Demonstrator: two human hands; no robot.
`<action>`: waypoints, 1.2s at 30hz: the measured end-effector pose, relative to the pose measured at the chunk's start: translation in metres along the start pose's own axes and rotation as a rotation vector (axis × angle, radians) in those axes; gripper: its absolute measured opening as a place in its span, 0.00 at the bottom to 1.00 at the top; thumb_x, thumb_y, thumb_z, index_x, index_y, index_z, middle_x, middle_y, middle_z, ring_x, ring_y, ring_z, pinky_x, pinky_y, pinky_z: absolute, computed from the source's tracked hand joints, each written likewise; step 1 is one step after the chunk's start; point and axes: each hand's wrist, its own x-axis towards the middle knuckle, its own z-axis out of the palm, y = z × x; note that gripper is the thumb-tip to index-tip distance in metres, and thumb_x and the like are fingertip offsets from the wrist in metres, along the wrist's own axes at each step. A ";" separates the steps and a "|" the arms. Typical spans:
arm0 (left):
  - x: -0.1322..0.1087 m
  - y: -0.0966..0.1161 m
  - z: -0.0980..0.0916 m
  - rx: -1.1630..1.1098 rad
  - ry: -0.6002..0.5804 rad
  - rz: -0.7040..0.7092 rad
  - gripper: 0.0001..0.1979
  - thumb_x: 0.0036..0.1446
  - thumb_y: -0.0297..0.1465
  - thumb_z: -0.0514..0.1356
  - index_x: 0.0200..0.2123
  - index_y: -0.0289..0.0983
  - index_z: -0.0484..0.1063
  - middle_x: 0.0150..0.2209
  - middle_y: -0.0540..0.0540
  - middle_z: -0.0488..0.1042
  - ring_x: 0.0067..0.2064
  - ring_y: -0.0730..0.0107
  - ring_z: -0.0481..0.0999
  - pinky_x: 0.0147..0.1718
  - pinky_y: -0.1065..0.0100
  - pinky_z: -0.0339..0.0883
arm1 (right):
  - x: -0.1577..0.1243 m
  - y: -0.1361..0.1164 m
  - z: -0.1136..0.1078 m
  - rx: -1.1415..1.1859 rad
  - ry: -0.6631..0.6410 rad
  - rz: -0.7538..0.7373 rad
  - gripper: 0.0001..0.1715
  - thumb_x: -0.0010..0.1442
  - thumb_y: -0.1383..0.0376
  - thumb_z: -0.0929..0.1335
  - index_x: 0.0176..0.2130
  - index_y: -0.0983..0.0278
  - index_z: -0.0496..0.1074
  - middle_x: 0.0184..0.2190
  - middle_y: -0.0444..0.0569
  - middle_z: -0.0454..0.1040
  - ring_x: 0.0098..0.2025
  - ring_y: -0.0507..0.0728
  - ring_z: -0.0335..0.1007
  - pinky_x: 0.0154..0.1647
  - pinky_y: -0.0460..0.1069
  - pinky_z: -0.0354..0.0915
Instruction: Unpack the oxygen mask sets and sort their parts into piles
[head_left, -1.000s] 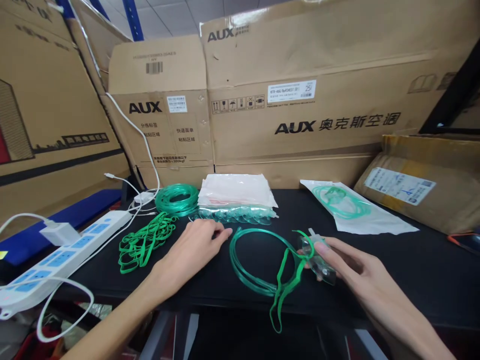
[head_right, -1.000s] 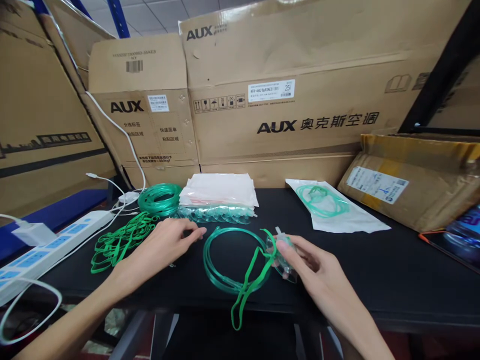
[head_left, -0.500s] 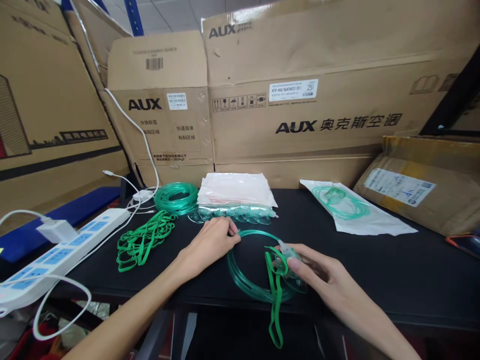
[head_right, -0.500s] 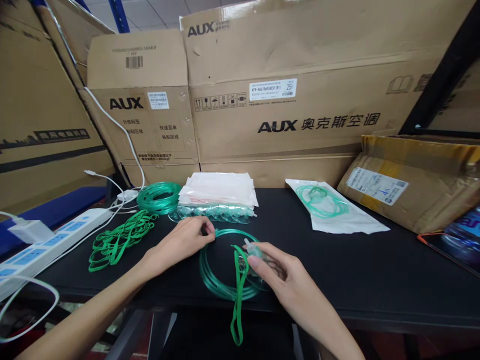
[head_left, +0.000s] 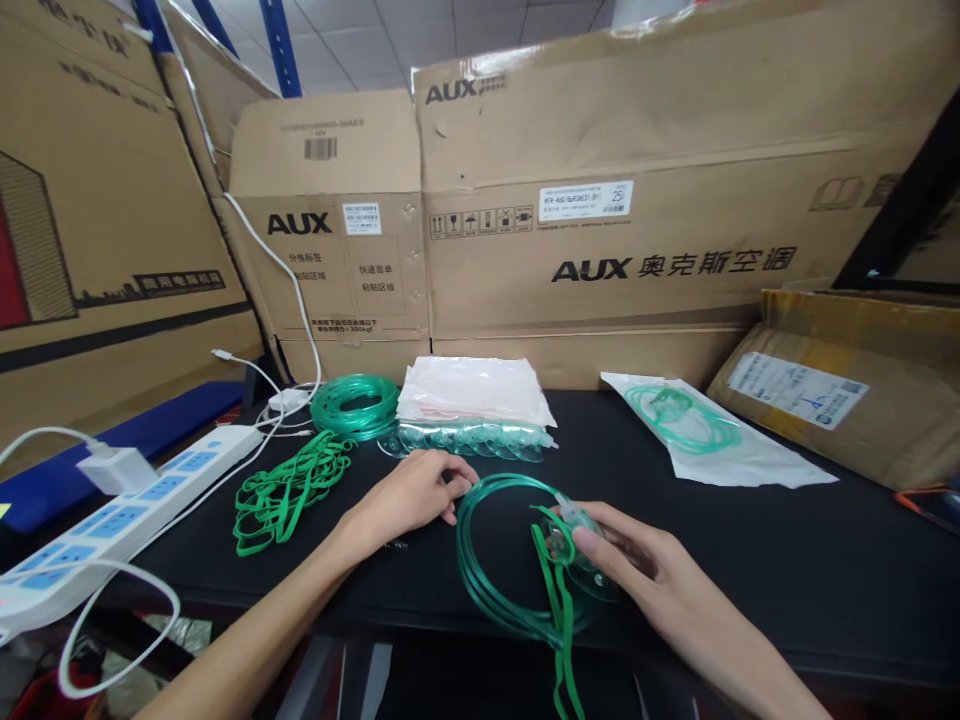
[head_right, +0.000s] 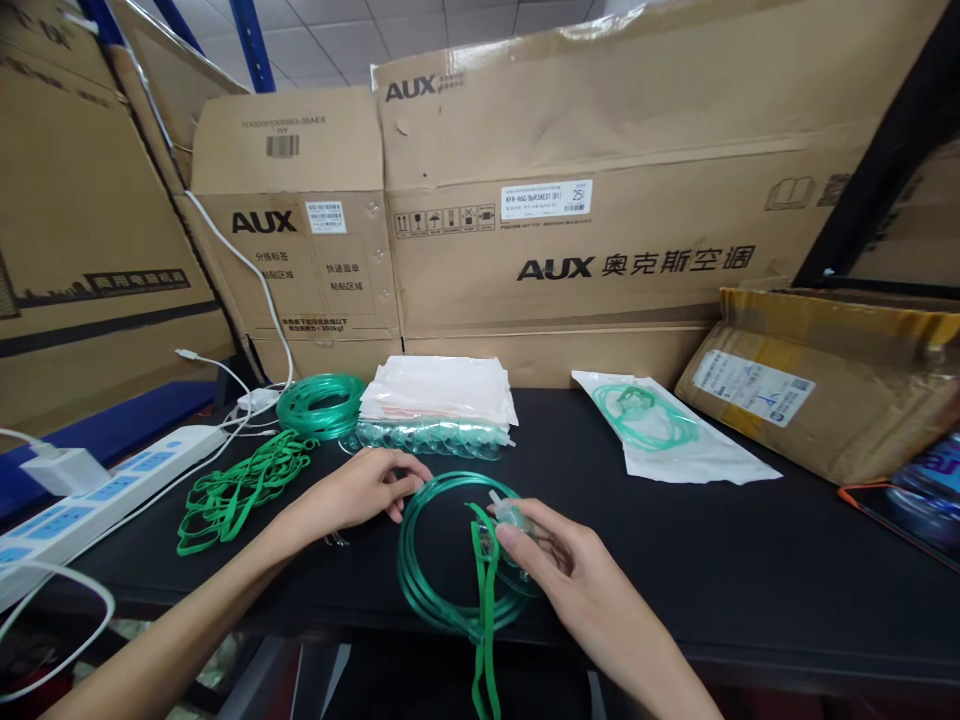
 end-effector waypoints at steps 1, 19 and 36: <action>-0.001 0.001 0.000 0.003 0.006 0.003 0.15 0.64 0.39 0.55 0.45 0.42 0.80 0.25 0.52 0.80 0.31 0.66 0.83 0.35 0.70 0.69 | 0.001 0.001 0.000 -0.004 -0.004 0.001 0.27 0.63 0.44 0.68 0.50 0.59 0.80 0.41 0.50 0.81 0.49 0.65 0.77 0.48 0.54 0.73; -0.001 -0.001 0.004 0.010 0.124 -0.012 0.12 0.64 0.41 0.58 0.42 0.40 0.75 0.33 0.52 0.79 0.28 0.69 0.79 0.33 0.68 0.67 | 0.003 0.003 0.001 -0.018 0.004 -0.005 0.26 0.64 0.46 0.69 0.51 0.60 0.79 0.40 0.49 0.81 0.47 0.64 0.76 0.48 0.53 0.70; -0.010 0.026 0.001 -0.100 0.262 0.162 0.14 0.67 0.39 0.57 0.50 0.41 0.77 0.38 0.51 0.82 0.41 0.65 0.80 0.43 0.68 0.68 | 0.016 -0.007 0.005 -0.021 0.289 -0.110 0.27 0.58 0.48 0.72 0.51 0.60 0.75 0.32 0.45 0.79 0.29 0.56 0.73 0.33 0.50 0.72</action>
